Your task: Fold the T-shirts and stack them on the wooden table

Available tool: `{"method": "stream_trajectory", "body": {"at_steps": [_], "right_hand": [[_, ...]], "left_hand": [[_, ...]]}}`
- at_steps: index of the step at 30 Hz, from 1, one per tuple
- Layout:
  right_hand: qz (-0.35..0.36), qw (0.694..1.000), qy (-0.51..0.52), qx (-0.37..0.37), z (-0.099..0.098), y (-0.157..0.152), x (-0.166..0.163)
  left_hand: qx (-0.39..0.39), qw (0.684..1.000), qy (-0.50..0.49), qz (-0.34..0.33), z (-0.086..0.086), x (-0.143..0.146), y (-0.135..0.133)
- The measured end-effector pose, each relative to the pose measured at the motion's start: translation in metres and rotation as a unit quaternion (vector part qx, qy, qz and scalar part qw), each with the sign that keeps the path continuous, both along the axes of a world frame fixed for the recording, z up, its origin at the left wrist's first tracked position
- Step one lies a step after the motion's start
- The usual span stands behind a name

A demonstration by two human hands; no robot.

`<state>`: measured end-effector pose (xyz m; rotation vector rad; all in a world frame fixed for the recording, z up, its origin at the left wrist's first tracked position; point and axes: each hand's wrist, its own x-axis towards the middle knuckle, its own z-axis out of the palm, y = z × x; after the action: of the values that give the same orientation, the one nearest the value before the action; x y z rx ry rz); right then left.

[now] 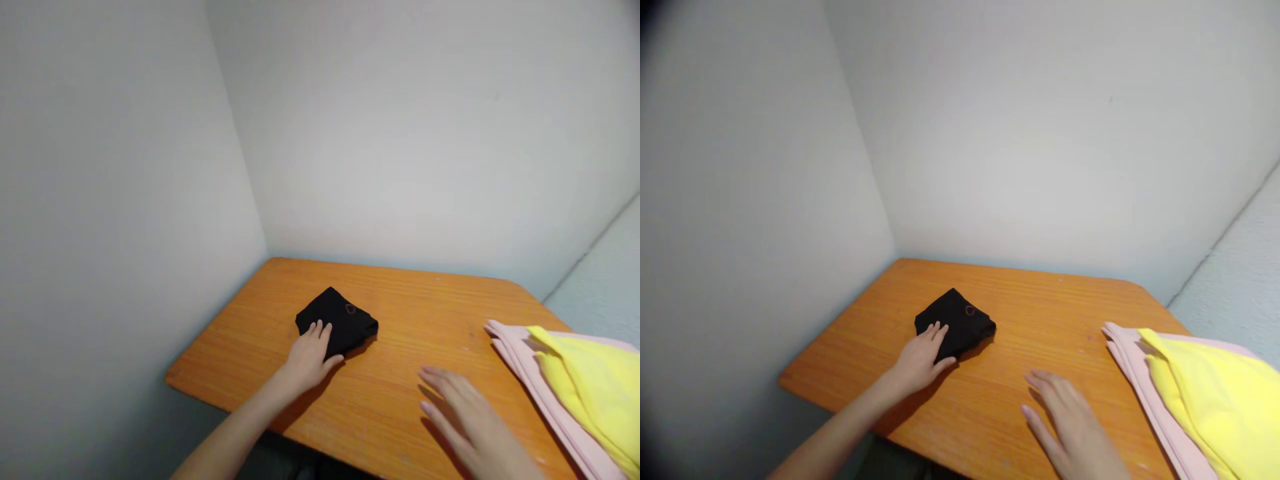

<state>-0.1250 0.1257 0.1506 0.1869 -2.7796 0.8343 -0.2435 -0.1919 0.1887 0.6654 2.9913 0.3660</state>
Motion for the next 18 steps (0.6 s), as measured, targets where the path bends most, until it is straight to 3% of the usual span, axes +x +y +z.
{"method": "stream_trajectory", "body": {"at_steps": [4, 8, 11, 13, 15, 18], "right_hand": [[0.003, 0.997, -0.03, -0.064, 0.006, -0.061, -0.008], [0.001, 0.996, -0.028, -0.087, 0.012, -0.075, -0.006], [0.0, 0.995, -0.028, -0.097, 0.013, -0.061, -0.002], [-0.004, 0.994, -0.024, -0.108, 0.018, -0.043, 0.003], [-0.019, 0.992, -0.018, -0.124, 0.03, -0.02, 0.013], [-0.063, 0.989, 0.023, -0.129, 0.057, 0.015, 0.038]], "left_hand": [[0.096, 0.994, -0.045, 0.015, 0.01, 0.047, 0.026], [0.254, 0.959, -0.123, 0.021, 0.005, 0.083, 0.035], [0.335, 0.931, -0.116, 0.091, -0.006, 0.089, 0.021], [0.381, 0.912, -0.081, 0.126, -0.004, 0.085, 0.003], [0.406, 0.904, -0.037, 0.131, 0.008, 0.081, -0.017], [0.373, 0.919, 0.063, 0.114, 0.041, 0.088, -0.041]]}}
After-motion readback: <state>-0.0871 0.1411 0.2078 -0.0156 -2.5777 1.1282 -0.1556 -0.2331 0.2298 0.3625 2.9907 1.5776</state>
